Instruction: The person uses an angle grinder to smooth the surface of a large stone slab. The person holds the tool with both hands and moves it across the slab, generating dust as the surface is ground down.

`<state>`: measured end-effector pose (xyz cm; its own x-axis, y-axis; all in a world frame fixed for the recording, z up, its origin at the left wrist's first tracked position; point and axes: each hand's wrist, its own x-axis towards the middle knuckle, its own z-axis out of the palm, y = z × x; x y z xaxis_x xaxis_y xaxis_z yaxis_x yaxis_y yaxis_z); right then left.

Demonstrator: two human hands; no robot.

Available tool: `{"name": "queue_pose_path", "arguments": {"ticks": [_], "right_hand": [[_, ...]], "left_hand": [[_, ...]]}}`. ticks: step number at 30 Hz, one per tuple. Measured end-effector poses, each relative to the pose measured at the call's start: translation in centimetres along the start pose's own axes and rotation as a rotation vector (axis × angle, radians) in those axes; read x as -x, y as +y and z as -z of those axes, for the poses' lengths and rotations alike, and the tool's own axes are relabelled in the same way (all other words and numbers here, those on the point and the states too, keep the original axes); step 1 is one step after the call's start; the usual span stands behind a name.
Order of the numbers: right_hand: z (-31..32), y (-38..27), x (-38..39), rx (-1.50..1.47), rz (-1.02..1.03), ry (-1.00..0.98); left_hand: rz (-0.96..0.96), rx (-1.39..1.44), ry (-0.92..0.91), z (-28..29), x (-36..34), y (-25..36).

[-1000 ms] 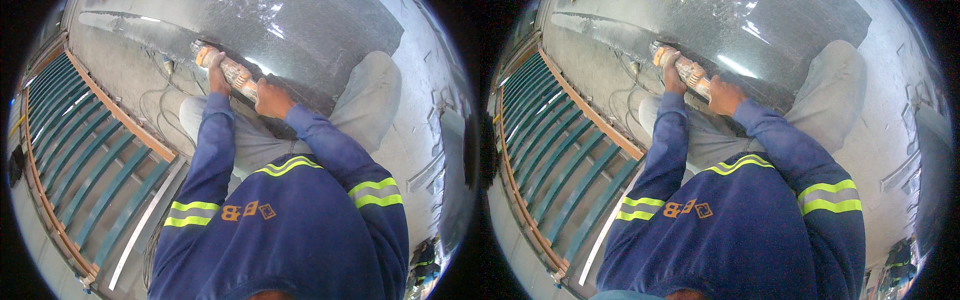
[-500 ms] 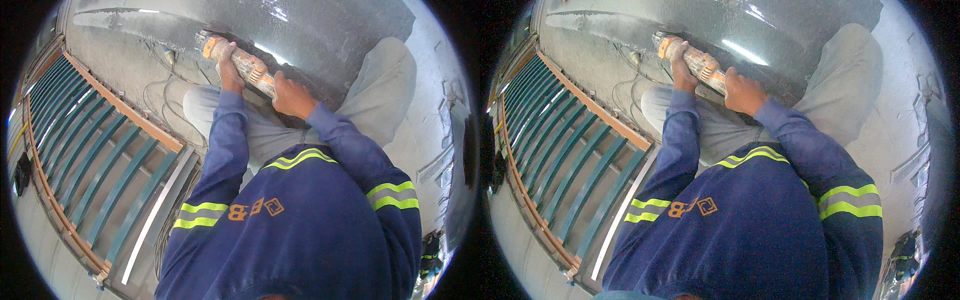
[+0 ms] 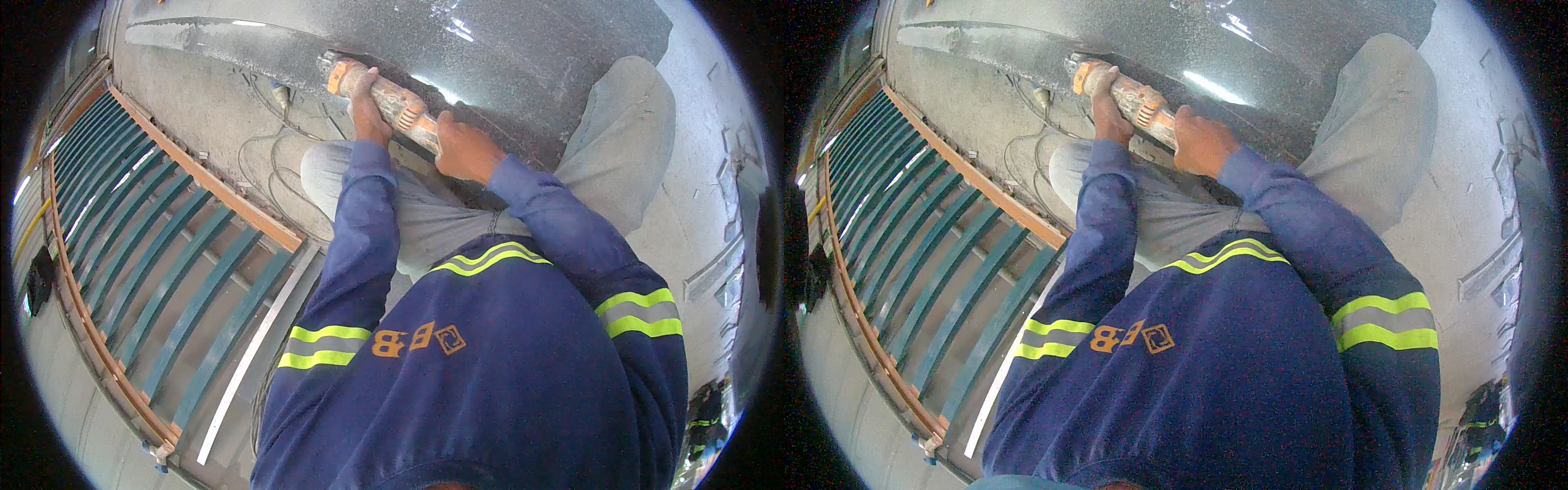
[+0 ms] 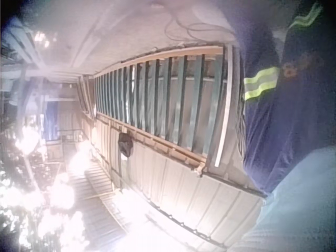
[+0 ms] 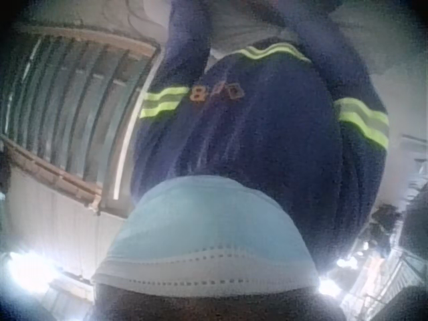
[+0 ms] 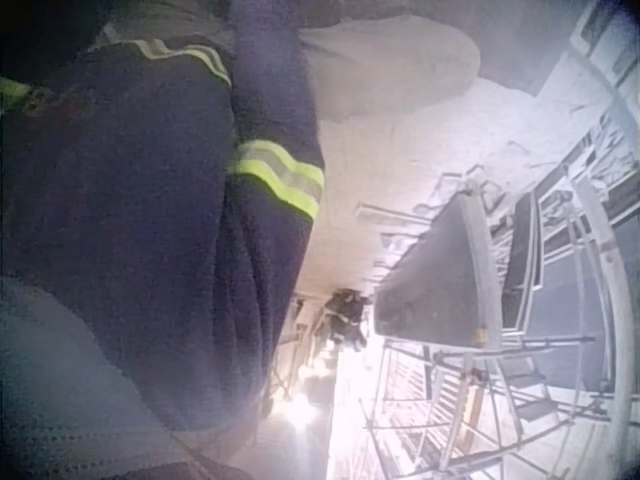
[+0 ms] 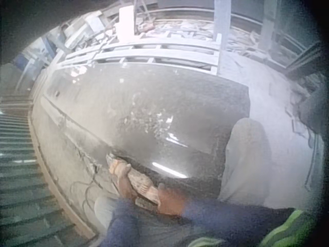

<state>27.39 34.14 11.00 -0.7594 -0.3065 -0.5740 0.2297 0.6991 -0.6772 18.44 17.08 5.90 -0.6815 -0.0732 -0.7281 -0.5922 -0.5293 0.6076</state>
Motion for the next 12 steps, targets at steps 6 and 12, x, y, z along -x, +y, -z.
{"name": "queue_pose_path", "arguments": {"ticks": [6, 12], "right_hand": [[0.82, -0.22, 0.94, 0.021, -0.004, -0.010], [0.39, -0.06, 0.23, 0.023, -0.006, 0.004]], "left_hand": [[-0.031, 0.004, 0.012, -0.15, 0.13, -0.38], [-0.009, -0.029, 0.012, -0.06, -0.19, 0.25]]}}
